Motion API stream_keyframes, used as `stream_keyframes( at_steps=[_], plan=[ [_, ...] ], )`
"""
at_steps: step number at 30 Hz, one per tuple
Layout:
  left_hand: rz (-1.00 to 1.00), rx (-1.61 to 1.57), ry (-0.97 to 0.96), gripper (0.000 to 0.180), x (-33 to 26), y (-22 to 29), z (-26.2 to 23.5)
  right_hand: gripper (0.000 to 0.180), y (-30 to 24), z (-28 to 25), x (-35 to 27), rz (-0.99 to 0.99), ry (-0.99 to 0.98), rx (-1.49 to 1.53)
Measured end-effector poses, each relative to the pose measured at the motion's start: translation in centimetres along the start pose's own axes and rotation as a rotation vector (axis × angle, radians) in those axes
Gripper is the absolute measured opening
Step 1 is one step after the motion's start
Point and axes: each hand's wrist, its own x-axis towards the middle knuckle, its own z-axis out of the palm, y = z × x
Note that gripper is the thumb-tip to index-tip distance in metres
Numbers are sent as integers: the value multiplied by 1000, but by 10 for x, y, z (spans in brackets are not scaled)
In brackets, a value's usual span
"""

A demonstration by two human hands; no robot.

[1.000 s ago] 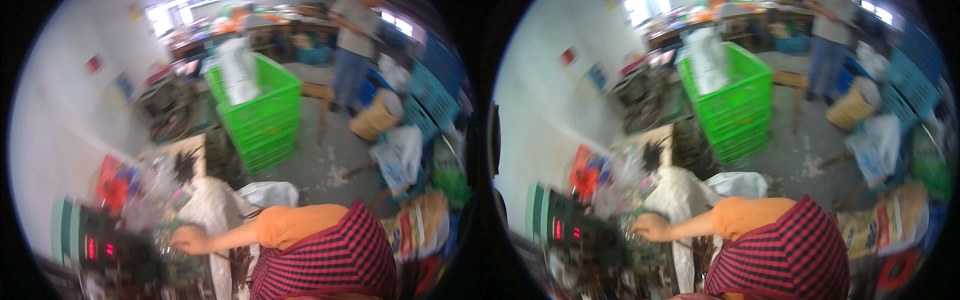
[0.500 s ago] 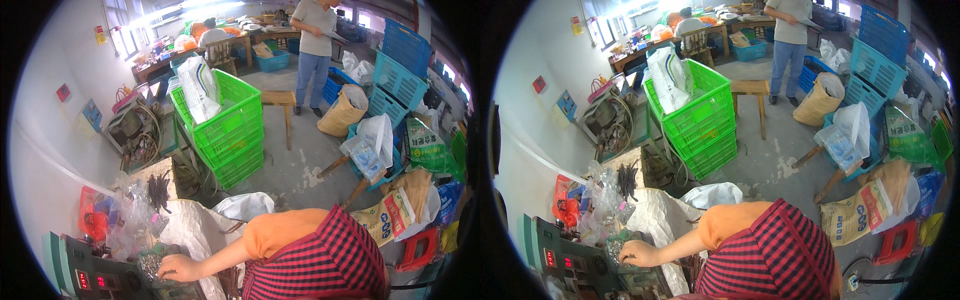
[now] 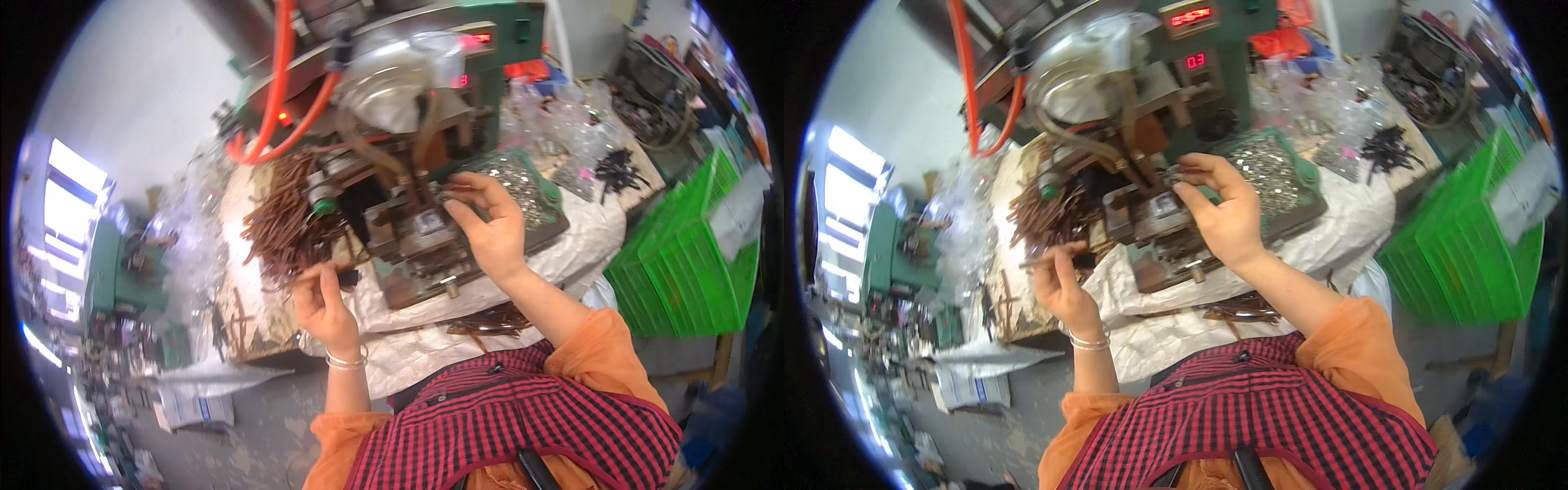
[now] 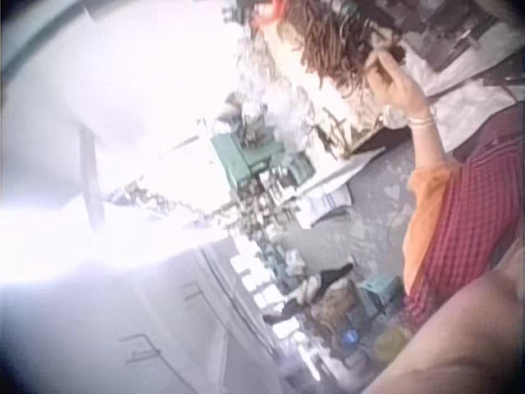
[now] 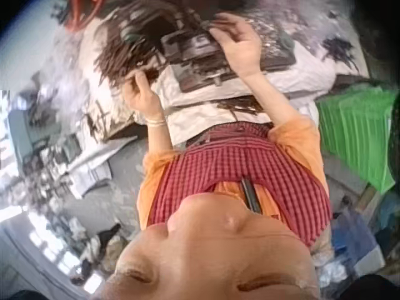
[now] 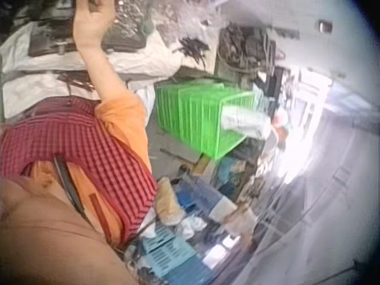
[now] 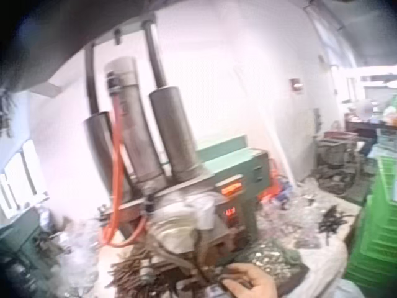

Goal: The person assembles small metallic beads onto brown straps using a machine. They repeatedly pick up a strap, thread it through the machine, and add beads before placing the finished item aside.

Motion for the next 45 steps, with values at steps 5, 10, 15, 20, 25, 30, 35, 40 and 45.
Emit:
stream_keyframes(
  at_steps=[5, 10, 15, 20, 25, 30, 35, 40, 45],
  plan=[
    [231, -126, -38, 10, 42, 39, 9, 38, 14, 19, -5, 160, -55, 129],
    [179, 59, -91, 11, 62, 29, 33, 49, 5, 23, -12, 220, -10, -128],
    [402, -58, -60, 14, 69, 38, 51, 49, 36, -4, 8, 141, 86, -43],
    [362, -44, -32, 20, 70, 35, 54, 45, 18, 18, 7, 249, 137, -3],
    [390, -31, -148, 17, 47, 45, 42, 55, -3, -9, -1, 124, -171, -75],
    [480, 104, -158, 18, 0, 32, 2, 57, 75, -149, 31, 88, -572, -400],
    [-208, 298, 31, 26, -36, -16, -89, 61, 44, -230, -46, 279, -484, -979],
    [-293, 296, 284, 28, -69, -58, -127, 58, 51, -215, -82, 331, -503, -1084],
    [-264, 349, 196, 25, -74, -60, -134, 56, 60, -198, -94, 364, -547, -1122]
  ],
)
